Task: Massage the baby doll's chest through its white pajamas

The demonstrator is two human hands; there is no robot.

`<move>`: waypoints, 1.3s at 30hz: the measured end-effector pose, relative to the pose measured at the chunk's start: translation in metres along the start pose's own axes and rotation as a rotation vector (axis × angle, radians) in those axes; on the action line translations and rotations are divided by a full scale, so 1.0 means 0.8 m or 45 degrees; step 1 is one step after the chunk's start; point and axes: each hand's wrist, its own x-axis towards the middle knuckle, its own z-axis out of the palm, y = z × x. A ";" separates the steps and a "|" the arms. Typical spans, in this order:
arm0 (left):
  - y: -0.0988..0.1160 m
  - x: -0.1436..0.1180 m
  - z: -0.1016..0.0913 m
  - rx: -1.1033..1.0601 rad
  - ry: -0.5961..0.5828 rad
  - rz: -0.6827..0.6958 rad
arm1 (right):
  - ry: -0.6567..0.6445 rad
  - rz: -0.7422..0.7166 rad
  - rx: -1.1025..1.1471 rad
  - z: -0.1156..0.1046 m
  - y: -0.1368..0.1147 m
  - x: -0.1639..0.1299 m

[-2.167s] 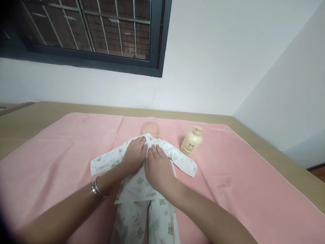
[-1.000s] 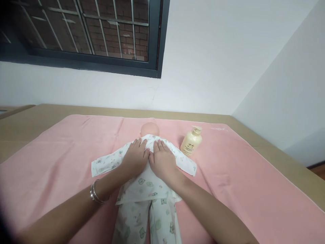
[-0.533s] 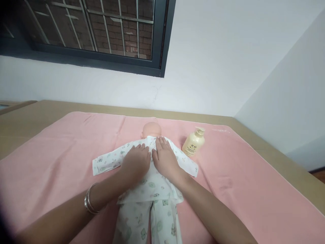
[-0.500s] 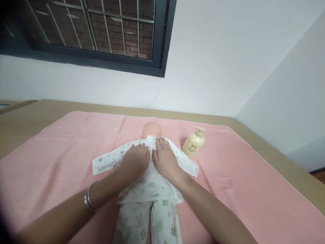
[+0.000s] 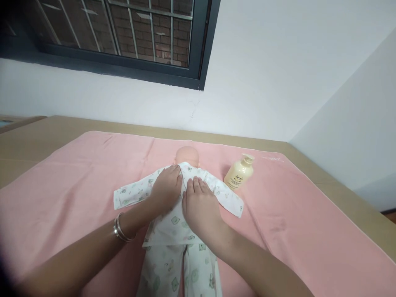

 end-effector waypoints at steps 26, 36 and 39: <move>0.004 -0.009 0.032 -0.195 0.189 -0.132 | 0.038 0.035 0.495 0.035 0.037 0.035; 0.001 -0.008 0.036 -0.194 0.216 -0.096 | 0.035 0.011 0.443 0.032 0.036 0.035; -0.002 -0.006 0.037 -0.195 0.207 -0.088 | -0.002 0.030 0.358 0.022 0.032 0.033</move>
